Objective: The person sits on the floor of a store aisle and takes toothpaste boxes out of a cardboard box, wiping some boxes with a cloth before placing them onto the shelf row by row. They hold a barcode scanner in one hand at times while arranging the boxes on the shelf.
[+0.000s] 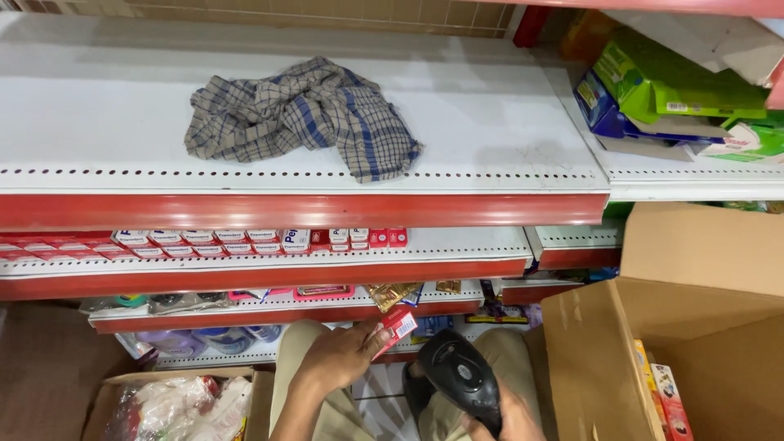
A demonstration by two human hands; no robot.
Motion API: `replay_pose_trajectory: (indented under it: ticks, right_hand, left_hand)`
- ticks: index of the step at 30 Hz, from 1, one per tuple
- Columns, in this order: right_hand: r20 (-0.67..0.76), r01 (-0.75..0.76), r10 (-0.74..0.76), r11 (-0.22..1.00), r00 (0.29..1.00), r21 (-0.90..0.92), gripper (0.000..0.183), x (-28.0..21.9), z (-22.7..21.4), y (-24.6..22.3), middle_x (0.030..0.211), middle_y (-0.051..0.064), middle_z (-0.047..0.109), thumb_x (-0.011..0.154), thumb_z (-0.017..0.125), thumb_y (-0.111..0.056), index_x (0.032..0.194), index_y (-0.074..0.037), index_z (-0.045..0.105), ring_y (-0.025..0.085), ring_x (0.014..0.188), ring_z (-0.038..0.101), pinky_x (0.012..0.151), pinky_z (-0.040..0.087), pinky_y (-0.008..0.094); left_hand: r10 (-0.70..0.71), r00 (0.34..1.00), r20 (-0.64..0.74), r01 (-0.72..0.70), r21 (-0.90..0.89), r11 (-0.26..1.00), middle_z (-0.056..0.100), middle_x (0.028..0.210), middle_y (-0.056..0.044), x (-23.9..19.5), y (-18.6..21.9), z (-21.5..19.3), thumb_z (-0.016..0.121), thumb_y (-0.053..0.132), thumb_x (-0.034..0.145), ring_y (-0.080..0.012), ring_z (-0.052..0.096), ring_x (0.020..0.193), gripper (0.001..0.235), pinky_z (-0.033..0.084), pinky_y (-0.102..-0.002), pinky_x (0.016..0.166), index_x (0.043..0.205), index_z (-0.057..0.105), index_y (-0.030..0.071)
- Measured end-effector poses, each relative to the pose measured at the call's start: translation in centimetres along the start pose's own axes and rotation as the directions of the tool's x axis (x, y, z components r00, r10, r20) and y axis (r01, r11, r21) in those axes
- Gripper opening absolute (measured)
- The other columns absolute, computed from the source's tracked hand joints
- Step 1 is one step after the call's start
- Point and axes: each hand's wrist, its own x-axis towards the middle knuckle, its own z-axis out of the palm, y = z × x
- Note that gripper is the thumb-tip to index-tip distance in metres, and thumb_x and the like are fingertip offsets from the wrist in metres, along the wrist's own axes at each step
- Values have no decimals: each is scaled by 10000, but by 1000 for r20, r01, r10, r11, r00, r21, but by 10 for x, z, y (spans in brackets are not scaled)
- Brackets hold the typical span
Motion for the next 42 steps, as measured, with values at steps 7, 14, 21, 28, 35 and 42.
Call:
replay_pose_trajectory:
  ticks: [7, 14, 21, 28, 35, 42]
  right_hand:
    - [-241, 216, -280, 941, 929, -261, 639, 54, -91, -170, 1115, 182, 698, 782, 694, -133, 1374, -17, 483, 274, 1035, 713, 934, 513, 391]
    - [-264, 332, -535, 768, 802, -548, 555, 189, -123, -265, 1205, 202, 663, 880, 730, -189, 1383, -22, 564, 388, 1070, 655, 903, 515, 431]
    - [-170, 275, -560, 622, 811, -733, 604, 287, -116, -227, 1264, 179, 648, 857, 755, -239, 1396, -48, 562, 366, 1123, 632, 910, 428, 538]
    - [-210, 457, -809, 501, 549, -735, 495, 269, -107, -229, 1249, 170, 687, 788, 787, -180, 1240, -41, 640, 369, 1148, 626, 994, 393, 533]
    - [-135, 439, -482, 860, 866, -260, 212, 122, -29, -156, 972, 26, 739, 854, 832, -123, 1026, -98, 710, 132, 928, 669, 808, 573, 298]
    - [-6, 188, -189, 976, 982, 113, 642, 69, 62, -76, 1436, 125, 494, 712, 858, -74, 1320, -71, 654, 246, 1237, 585, 845, 592, 336]
  left_hand:
    - [297, 948, -113, -300, -624, 721, 645, 1247, -146, 29, -18, 28, 639, 110, 874, -243, 620, 1141, 663, 504, -416, 995, 1465, 341, 138]
    - [152, 960, -234, -261, -946, 191, 577, 1185, -195, 57, 15, 34, 598, -33, 834, -294, 627, 945, 571, 571, -426, 821, 1347, 376, 84]
    - [36, 931, -362, -356, -926, -123, 603, 1218, -144, 75, 24, 28, 625, -33, 825, -194, 656, 996, 600, 571, -362, 859, 1382, 441, 93]
    - [-35, 927, -375, -374, -909, -181, 666, 1231, -75, 63, 31, 29, 642, -16, 863, -147, 659, 943, 545, 573, -310, 773, 1386, 516, 70]
    - [-204, 901, -383, -418, -892, -173, 682, 1178, -75, 47, 35, 50, 673, 2, 883, -134, 671, 956, 534, 578, -292, 802, 1398, 547, 65]
    - [-157, 892, -423, -430, -903, -13, 660, 1180, -67, 55, 22, 83, 711, -3, 904, -122, 651, 944, 584, 552, -260, 839, 1463, 556, 56]
